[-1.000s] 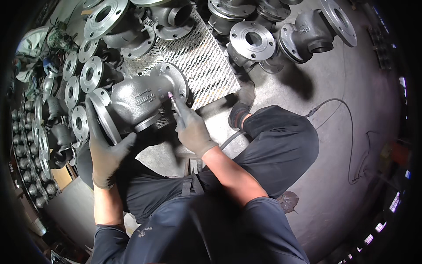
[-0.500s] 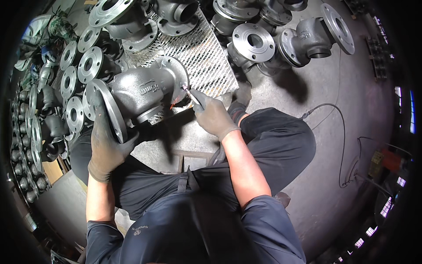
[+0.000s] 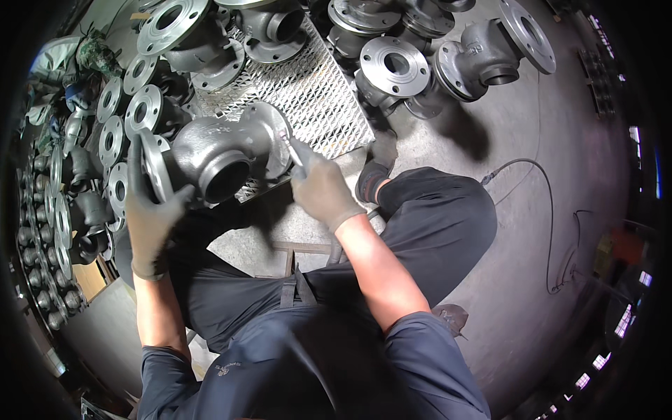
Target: Deburring and marking metal valve body castings using a rotary tool and marking pencil while sitting on the workshop floor.
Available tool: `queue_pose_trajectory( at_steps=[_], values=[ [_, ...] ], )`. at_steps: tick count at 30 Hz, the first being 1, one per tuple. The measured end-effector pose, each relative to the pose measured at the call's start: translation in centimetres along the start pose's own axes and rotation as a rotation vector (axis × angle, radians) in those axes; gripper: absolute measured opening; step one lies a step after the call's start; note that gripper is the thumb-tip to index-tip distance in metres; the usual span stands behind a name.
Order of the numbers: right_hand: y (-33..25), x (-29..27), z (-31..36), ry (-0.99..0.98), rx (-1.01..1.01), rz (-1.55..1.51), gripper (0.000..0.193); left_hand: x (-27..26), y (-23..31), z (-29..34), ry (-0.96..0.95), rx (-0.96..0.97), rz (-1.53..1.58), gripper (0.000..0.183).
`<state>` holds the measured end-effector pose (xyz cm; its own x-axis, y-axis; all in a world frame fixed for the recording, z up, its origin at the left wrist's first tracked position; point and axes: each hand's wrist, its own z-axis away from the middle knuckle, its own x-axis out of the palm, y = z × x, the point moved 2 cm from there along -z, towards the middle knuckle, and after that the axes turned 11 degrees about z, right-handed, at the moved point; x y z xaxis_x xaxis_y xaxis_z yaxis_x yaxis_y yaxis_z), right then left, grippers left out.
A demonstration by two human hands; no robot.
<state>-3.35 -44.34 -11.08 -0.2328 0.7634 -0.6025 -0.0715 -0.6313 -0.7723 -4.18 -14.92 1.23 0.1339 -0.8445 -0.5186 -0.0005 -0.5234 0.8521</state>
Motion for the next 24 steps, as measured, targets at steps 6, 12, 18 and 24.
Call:
queue_pose_trajectory(
  at_steps=[6,12,18,24],
  values=[
    [-1.3,2.0,1.3,-0.053,-0.079,-0.101,0.061,-0.7,0.4,0.8,0.138,-0.221,0.208,0.100],
    [-1.9,2.7,0.9,-0.048,-0.149,-0.050,0.057,-1.4,-0.9,2.0,0.161,-0.154,0.222,0.100],
    [-3.1,3.4,0.2,-0.055,-0.289,-0.014,0.056,-1.6,-1.0,2.1,0.132,-0.153,0.212,0.101],
    [-3.2,1.7,-1.6,-0.236,-0.246,0.001,0.059,-1.3,-0.7,1.9,0.134,-0.168,0.242,0.102]
  ],
)
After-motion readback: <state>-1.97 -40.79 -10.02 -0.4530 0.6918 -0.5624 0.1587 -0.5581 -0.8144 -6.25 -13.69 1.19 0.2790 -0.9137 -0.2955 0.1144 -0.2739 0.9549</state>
